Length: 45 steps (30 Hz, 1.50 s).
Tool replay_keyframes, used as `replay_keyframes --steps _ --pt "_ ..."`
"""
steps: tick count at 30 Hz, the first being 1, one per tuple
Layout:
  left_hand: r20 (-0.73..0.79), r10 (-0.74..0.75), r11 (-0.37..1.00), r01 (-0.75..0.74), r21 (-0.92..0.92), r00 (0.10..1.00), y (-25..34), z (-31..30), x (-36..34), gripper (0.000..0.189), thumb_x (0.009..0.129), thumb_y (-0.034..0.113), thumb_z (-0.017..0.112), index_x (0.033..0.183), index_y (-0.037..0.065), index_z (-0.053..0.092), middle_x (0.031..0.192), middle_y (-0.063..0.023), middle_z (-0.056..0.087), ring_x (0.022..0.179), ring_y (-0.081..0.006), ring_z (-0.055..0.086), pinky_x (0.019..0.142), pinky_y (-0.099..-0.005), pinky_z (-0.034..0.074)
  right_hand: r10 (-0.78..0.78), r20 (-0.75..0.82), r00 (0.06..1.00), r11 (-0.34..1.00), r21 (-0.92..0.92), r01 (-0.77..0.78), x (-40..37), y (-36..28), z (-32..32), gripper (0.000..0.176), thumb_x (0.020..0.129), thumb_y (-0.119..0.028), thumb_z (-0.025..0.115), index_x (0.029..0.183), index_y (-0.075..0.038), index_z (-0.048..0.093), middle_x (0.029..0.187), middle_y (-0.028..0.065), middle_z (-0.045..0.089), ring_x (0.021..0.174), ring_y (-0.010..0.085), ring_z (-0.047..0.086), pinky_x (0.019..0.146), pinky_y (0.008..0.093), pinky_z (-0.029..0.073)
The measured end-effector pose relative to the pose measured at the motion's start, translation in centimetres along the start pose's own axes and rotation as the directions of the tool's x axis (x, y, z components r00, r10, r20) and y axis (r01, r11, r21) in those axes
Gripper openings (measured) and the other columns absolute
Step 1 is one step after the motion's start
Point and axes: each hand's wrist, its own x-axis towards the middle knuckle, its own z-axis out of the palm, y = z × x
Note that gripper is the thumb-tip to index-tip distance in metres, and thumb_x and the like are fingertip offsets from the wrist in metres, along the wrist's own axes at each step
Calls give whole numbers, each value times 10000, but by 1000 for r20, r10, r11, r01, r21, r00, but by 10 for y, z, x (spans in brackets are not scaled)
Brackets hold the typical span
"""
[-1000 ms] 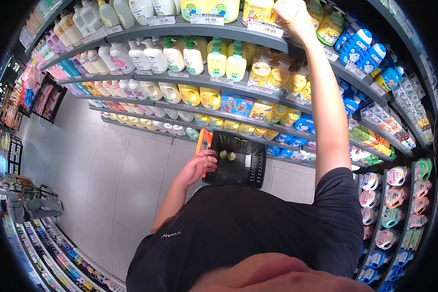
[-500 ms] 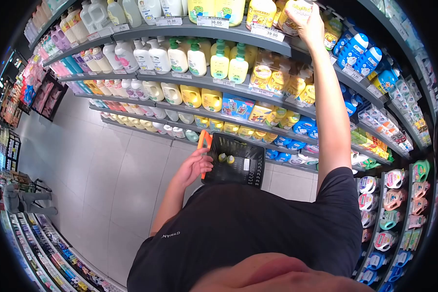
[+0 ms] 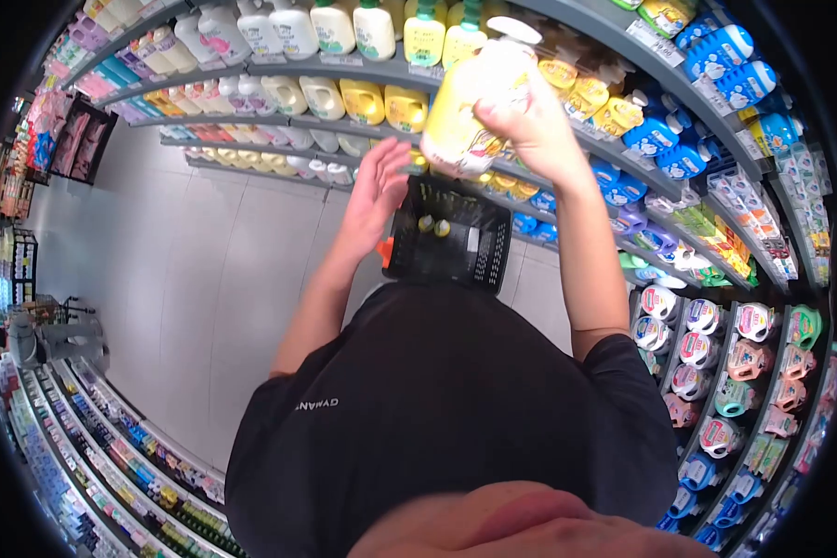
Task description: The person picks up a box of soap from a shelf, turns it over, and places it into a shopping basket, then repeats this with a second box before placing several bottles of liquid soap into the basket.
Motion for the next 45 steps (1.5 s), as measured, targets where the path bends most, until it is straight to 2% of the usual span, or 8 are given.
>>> replay_keyframes --steps 2,5,8,12,17,20,24,45 --pt "22 162 973 -163 166 987 5 19 7 747 894 156 779 1512 32 379 1365 -134 582 1319 -230 526 1110 -371 404 150 64 987 980 125 -157 -18 23 26 665 808 -198 869 1329 0 507 1182 93 656 1092 167 630 962 339 519" --pt "72 -8 894 -25 448 997 26 24 8 891 751 185 896 1483 20 415 1355 -139 588 1241 -228 578 1049 -369 468 119 108 987 967 -240 -90 -36 54 41 628 904 -312 772 1352 4 465 1183 132 666 1095 199 636 955 352 504" --pt "70 -256 887 205 413 964 21 13 5 935 679 228 943 1448 12 456 1334 -131 599 1160 -218 617 979 -364 516 157 99 983 962 -241 -129 -55 71 37 580 987 -321 656 1407 -2 415 1209 154 666 1117 233 640 961 366 502" --pt "76 -230 949 206 240 970 1 9 -7 858 713 217 944 1408 8 486 1220 -90 612 1107 -167 614 916 -334 542 340 43 939 936 -117 -333 -77 78 29 549 1045 -274 573 1487 -26 363 1292 150 638 1166 210 630 883 363 556" --pt "45 -226 957 213 197 973 -13 -2 -18 862 738 216 935 1426 15 456 1226 -93 577 1102 -163 615 893 -320 557 171 -8 985 985 24 -171 -97 86 12 420 1008 -138 563 1410 -16 566 1068 45 589 875 107 578 628 226 500" --pt "34 -214 938 196 286 976 -14 -4 -20 896 732 248 936 1442 17 441 1241 -107 575 1098 -178 631 883 -329 565 249 96 964 957 129 -260 -107 73 14 400 994 -30 601 1393 -24 578 925 -52 542 771 23 496 629 192 425" --pt "15 -214 895 189 404 977 -6 2 -23 940 724 292 935 1463 20 423 1223 -125 612 1072 -196 660 858 -338 578 106 163 981 950 -309 -52 -105 61 26 483 927 5 680 1398 -45 588 824 -46 573 700 26 514 605 201 421" --pt "2 -201 808 165 566 980 0 11 -14 993 696 358 926 1474 2 422 1231 -180 655 1061 -265 696 863 -377 573 152 161 975 934 -346 -88 -110 61 35 587 889 -33 706 1457 -55 560 680 -32 588 595 17 523 573 201 426"
